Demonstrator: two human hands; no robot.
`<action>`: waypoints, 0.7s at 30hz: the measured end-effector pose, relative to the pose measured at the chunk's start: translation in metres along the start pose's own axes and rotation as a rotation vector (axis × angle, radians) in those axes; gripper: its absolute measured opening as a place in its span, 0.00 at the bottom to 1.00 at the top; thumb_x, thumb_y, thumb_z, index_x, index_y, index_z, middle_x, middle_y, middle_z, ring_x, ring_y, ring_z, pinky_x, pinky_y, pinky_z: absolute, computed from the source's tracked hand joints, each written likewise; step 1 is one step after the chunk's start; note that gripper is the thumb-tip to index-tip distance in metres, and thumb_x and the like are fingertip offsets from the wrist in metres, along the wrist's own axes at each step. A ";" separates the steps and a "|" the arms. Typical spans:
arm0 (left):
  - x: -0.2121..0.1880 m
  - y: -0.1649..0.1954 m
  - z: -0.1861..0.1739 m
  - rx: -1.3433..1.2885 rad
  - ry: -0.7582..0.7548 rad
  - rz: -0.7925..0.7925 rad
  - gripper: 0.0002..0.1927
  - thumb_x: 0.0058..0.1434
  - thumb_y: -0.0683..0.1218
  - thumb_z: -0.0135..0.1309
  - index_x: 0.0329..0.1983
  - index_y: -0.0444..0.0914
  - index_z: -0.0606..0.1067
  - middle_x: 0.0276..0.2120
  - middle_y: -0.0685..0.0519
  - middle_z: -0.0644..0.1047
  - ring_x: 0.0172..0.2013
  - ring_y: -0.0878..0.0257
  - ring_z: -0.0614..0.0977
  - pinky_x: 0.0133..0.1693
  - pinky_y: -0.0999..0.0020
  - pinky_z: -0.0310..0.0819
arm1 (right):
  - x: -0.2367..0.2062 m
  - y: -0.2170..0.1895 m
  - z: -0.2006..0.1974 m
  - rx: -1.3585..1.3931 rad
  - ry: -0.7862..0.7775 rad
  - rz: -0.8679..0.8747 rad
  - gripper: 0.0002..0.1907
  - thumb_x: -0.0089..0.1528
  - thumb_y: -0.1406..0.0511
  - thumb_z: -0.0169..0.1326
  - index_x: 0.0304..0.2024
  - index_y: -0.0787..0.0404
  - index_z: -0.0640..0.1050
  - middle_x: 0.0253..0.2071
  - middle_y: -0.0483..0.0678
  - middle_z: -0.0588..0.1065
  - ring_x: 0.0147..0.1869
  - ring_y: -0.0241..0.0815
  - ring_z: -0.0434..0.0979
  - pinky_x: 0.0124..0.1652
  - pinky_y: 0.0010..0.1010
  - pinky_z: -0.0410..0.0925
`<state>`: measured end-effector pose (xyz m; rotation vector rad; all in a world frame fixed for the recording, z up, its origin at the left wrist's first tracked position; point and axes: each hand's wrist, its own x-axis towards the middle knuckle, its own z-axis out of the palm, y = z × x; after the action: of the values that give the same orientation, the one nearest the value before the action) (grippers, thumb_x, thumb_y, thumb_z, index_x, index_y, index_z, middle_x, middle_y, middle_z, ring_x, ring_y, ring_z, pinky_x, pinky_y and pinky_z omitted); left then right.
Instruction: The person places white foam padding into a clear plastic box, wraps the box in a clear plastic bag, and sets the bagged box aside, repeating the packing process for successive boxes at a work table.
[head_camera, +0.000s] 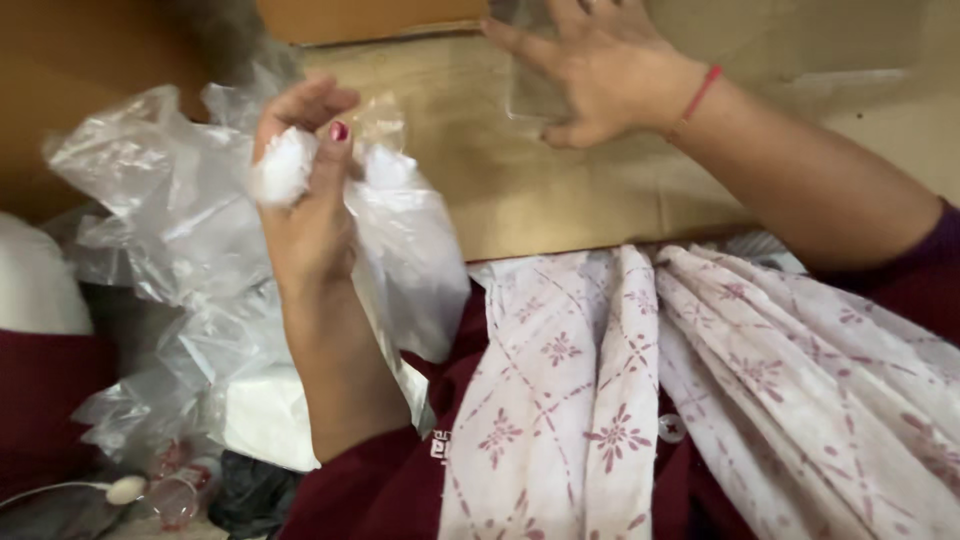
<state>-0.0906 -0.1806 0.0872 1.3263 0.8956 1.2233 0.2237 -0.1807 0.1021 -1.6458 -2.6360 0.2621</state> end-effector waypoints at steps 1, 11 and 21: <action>-0.001 0.002 -0.001 0.015 0.005 0.035 0.16 0.77 0.43 0.58 0.63 0.33 0.71 0.53 0.45 0.78 0.51 0.61 0.77 0.48 0.70 0.72 | 0.001 -0.002 0.000 -0.064 0.048 -0.021 0.57 0.53 0.43 0.67 0.79 0.50 0.57 0.71 0.68 0.57 0.69 0.72 0.62 0.61 0.63 0.58; 0.028 0.007 0.040 -0.236 -0.048 0.206 0.22 0.84 0.57 0.45 0.61 0.33 0.70 0.50 0.46 0.77 0.51 0.59 0.78 0.51 0.66 0.73 | 0.011 -0.110 0.074 1.372 -0.031 -0.080 0.55 0.49 0.58 0.73 0.72 0.67 0.58 0.66 0.54 0.68 0.71 0.46 0.66 0.65 0.34 0.62; 0.020 0.009 0.053 -0.364 -0.201 0.038 0.19 0.71 0.51 0.54 0.60 0.38 0.69 0.55 0.47 0.75 0.57 0.60 0.77 0.61 0.64 0.71 | -0.004 -0.101 0.086 1.438 -0.287 0.275 0.26 0.67 0.56 0.59 0.57 0.73 0.78 0.49 0.54 0.76 0.52 0.44 0.71 0.50 0.38 0.65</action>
<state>-0.0361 -0.1733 0.1045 1.1496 0.4797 1.1919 0.1261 -0.2390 0.0330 -1.3045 -1.3777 1.8818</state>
